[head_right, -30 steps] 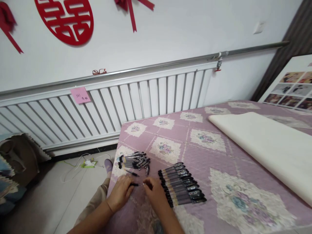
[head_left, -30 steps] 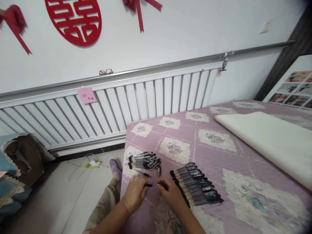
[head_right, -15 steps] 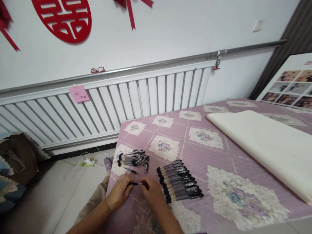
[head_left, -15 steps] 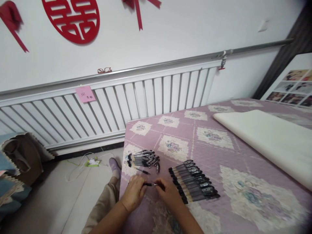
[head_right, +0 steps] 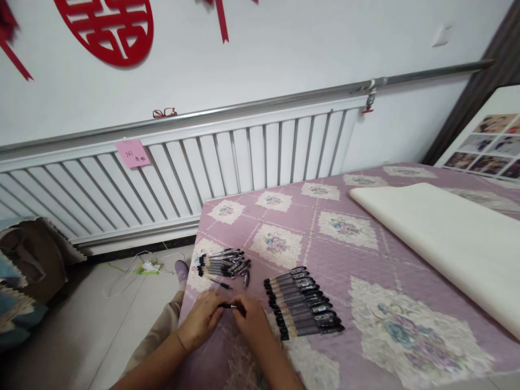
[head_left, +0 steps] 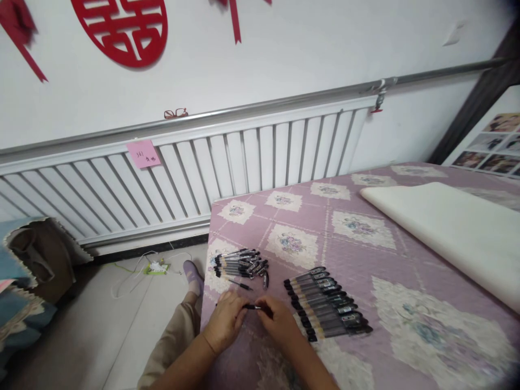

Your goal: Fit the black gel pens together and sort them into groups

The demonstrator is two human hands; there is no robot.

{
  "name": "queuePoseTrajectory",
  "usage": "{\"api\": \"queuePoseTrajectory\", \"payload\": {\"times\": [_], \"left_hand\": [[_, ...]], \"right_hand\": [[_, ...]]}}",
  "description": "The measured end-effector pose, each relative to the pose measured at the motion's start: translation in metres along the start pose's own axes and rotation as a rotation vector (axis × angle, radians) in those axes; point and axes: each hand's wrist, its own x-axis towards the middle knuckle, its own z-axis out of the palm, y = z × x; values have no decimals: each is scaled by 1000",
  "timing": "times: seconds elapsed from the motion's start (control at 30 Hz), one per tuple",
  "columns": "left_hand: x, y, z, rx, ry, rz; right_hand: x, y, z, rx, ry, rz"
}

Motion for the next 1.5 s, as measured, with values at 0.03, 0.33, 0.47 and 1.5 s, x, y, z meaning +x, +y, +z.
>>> {"api": "queuePoseTrajectory", "payload": {"times": [0.03,0.33,0.47,1.5], "left_hand": [[0,0,0,4,0,-3],[-1,2,-1,1,25,-7],[0,0,1,14,27,-15],[-2,-1,2,88,70,-8]], "right_hand": [[0,1,0,-8,-5,-2],[1,4,2,-106,-25,-41],[1,4,3,-172,-41,-62],[-2,-2,2,-325,-66,-57]]}}
